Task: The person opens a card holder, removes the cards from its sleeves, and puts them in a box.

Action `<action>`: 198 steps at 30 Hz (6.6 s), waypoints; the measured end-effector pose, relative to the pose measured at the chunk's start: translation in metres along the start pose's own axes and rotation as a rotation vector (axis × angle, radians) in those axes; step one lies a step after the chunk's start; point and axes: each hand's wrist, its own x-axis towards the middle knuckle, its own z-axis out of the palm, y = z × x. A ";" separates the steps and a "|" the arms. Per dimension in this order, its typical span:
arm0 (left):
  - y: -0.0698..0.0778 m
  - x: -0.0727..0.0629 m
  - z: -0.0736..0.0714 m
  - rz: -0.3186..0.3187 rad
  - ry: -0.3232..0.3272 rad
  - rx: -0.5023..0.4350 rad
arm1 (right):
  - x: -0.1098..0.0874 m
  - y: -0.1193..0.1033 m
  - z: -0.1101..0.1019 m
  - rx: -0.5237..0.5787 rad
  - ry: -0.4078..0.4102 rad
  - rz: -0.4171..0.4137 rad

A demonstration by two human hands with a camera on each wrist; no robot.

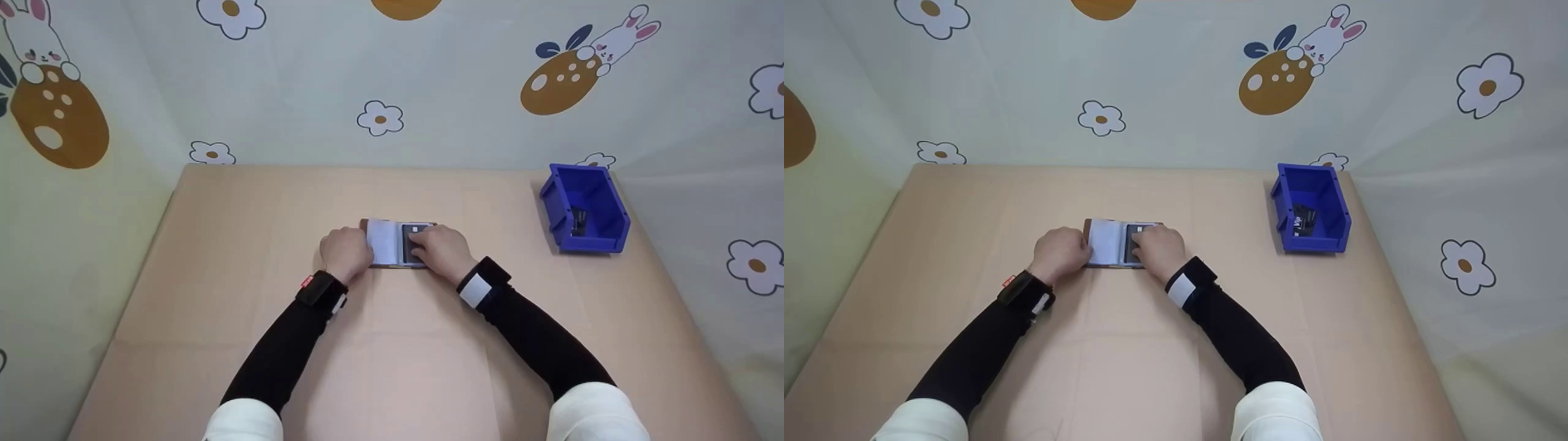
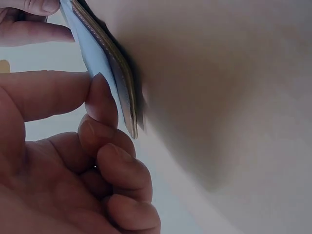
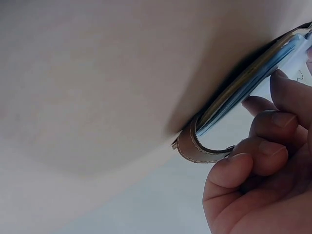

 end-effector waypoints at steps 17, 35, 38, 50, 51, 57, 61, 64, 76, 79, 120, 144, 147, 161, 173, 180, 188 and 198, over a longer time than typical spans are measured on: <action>0.002 0.001 0.003 -0.025 -0.020 0.040 | 0.000 0.000 0.000 0.002 0.004 -0.011; 0.000 0.002 0.005 0.005 0.039 0.041 | 0.000 -0.001 0.000 -0.016 -0.007 0.006; 0.000 0.001 0.005 0.007 0.046 0.044 | 0.001 -0.001 0.000 -0.021 -0.010 0.008; -0.001 0.001 0.004 0.017 0.032 0.054 | -0.004 0.006 -0.014 -0.003 -0.008 0.063; -0.001 0.001 0.004 0.020 0.031 0.058 | -0.005 0.008 -0.016 -0.005 -0.003 0.073; 0.000 0.001 0.004 0.014 0.029 0.064 | -0.011 0.018 -0.021 -0.012 0.015 0.125; 0.000 0.001 0.004 0.008 0.033 0.065 | -0.013 0.023 -0.021 -0.006 0.007 0.138; 0.000 0.001 0.004 0.008 0.038 0.064 | -0.013 0.024 -0.020 0.000 -0.007 0.140; 0.000 0.001 0.005 0.007 0.033 0.043 | -0.012 0.024 -0.014 0.005 -0.051 0.133; -0.001 0.001 0.005 0.010 0.039 0.042 | -0.011 0.023 -0.014 0.006 -0.062 0.141; 0.031 0.003 0.001 0.079 0.085 -0.049 | -0.012 0.024 -0.011 0.045 -0.044 0.149; 0.050 0.009 0.016 0.014 -0.031 -0.124 | -0.014 0.026 -0.008 0.063 -0.030 0.152; 0.049 0.010 0.016 0.011 -0.050 -0.145 | -0.014 0.026 -0.008 0.069 -0.029 0.150; 0.048 0.012 0.015 0.013 -0.093 -0.160 | -0.013 0.025 -0.008 0.078 -0.023 0.166; 0.047 0.012 0.014 0.030 -0.103 -0.148 | -0.016 0.025 -0.007 0.020 0.026 0.115; 0.046 0.012 0.016 0.024 -0.093 -0.165 | -0.016 0.024 -0.008 0.019 0.035 0.112; 0.043 0.012 0.013 0.019 -0.108 -0.192 | -0.015 0.024 -0.008 0.013 0.023 0.112; 0.030 0.011 0.005 0.036 -0.123 -0.294 | -0.015 0.024 -0.008 0.027 -0.002 0.139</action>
